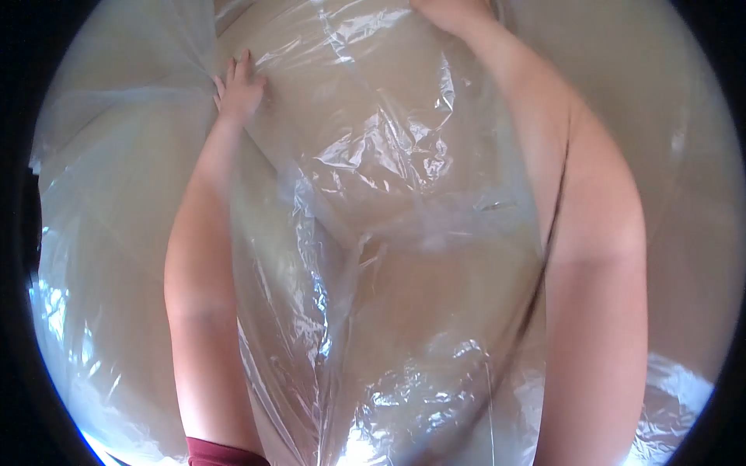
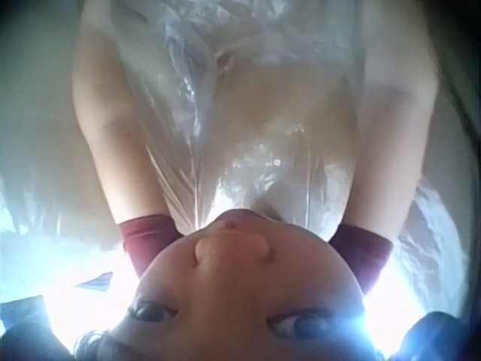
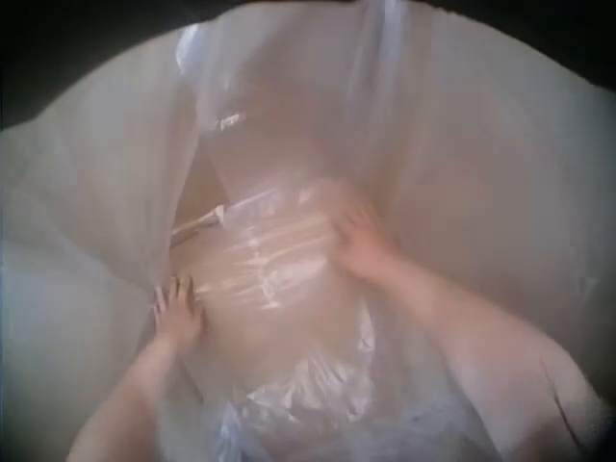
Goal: The recorder organizes black fabric cases and places them into a cardboard box lined with plastic.
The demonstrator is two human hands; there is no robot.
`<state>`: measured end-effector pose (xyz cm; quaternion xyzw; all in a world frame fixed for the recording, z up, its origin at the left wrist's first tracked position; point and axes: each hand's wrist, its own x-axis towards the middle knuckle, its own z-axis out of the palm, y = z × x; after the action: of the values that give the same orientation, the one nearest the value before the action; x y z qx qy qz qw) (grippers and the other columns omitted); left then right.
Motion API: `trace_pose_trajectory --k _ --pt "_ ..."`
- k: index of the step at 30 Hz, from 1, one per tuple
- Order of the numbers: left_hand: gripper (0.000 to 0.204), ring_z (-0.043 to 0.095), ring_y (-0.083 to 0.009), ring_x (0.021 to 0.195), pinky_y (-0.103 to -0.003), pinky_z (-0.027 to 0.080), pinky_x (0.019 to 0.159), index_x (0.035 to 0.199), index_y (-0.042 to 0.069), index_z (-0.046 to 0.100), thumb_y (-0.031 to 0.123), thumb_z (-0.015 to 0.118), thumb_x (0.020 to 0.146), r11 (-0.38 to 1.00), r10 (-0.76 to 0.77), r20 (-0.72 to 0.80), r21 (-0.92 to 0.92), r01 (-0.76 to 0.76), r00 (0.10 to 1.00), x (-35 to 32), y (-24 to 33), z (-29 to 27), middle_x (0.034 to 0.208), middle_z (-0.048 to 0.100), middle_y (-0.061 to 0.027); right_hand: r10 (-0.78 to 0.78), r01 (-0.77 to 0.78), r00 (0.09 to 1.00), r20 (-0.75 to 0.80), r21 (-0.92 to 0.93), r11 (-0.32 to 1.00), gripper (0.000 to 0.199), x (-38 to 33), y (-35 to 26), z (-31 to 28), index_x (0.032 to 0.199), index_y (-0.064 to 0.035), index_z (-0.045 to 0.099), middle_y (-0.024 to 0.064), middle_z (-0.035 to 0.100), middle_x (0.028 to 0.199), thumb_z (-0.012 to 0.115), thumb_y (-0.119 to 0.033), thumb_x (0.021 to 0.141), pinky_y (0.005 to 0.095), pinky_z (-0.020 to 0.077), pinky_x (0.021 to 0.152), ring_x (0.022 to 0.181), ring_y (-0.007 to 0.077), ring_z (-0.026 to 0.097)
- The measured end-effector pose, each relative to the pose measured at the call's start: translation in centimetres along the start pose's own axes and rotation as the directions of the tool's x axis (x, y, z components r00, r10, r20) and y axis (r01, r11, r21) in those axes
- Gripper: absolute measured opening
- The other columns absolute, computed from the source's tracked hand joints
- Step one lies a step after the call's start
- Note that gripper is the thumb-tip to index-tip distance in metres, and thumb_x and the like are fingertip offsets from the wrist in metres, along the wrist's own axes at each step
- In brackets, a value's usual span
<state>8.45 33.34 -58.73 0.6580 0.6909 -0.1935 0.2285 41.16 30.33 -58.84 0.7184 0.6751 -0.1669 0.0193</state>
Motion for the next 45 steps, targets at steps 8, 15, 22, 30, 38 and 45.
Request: trace_pose_trajectory --k 8,15,22,30,38,45 --pt "0.06 0.012 -0.0502 0.136 -0.059 0.012 0.111 0.137 0.008 0.04 0.018 0.057 0.08 0.962 0.245 -0.124 -0.09 -0.257 0.962 -16.3 3.9 -3.0 0.152 0.013 -0.0176 0.104 -0.159 0.979 0.174 0.34 0.927 0.059 -18.0 -7.5 -7.2 0.133 -0.0169 0.043 0.0156 0.038 0.139 0.063 -0.016 0.078 0.0515 0.0217 0.11 0.131 0.0333 0.033" --pt "0.07 0.006 -0.041 0.141 -0.059 0.005 0.111 0.139 0.013 0.04 0.014 0.06 0.072 0.813 0.467 -0.106 0.441 -0.38 0.878 -22.0 1.0 -20.9 0.154 0.012 -0.0133 0.054 0.087 0.936 -0.349 0.376 0.922 0.048 -21.3 -9.9 -33.5 0.12 -0.0153 0.056 0.0109 0.042 0.137 0.059 -0.005 0.073 0.05 0.0255 0.107 0.13 0.0336 0.035" --pt "0.069 0.011 -0.0374 0.141 -0.053 0.01 0.113 0.142 0.014 0.033 0.016 0.059 0.078 0.935 0.275 -0.663 0.352 -0.034 0.696 -24.4 -1.2 -37.5 0.153 0.015 -0.0158 0.434 -0.083 0.863 -0.26 0.774 0.628 0.052 -21.8 0.4 -42.8 0.138 -0.0171 0.042 0.0108 0.033 0.146 0.056 -0.027 0.089 0.0387 0.0186 0.112 0.136 0.0272 0.028" --pt "0.058 0.043 -0.0295 0.123 -0.035 0.034 0.101 0.137 0.001 0.034 0.008 0.057 0.085 0.646 -0.202 -0.604 -0.674 -0.359 0.771 -29.7 -9.1 -32.3 0.137 0.04 -0.0181 -0.047 -0.724 0.69 0.723 0.687 -0.059 0.06 -18.3 6.1 -32.1 0.133 -0.004 0.047 0.0094 0.049 0.136 0.049 -0.047 0.092 0.0349 0.0356 0.102 0.125 0.022 0.046" --pt "0.032 0.057 -0.023 0.097 -0.033 0.041 0.089 0.113 -0.009 0.055 0.012 0.053 0.089 0.65 -0.303 -0.366 -0.755 -0.09 0.88 -30.0 -7.4 -32.2 0.109 0.062 -0.0152 0.181 -0.66 0.748 0.638 0.744 0.106 0.043 -25.6 8.4 -29.2 0.122 -0.0074 0.059 0.0104 0.059 0.123 0.054 -0.036 0.091 0.0369 0.0431 0.093 0.112 0.0218 0.056" --pt "0.035 0.057 -0.0248 0.097 -0.035 0.042 0.087 0.115 -0.011 0.052 0.009 0.05 0.086 0.664 -0.241 -0.366 -0.737 -0.122 0.899 -30.1 -7.6 -32.5 0.112 0.06 -0.0163 0.624 -0.713 0.639 -0.451 -0.042 0.7 0.029 -44.5 0.4 -39.7 0.109 -0.0084 0.059 0.0103 0.058 0.115 0.059 -0.02 0.084 0.0426 0.0393 0.093 0.106 0.0322 0.054"
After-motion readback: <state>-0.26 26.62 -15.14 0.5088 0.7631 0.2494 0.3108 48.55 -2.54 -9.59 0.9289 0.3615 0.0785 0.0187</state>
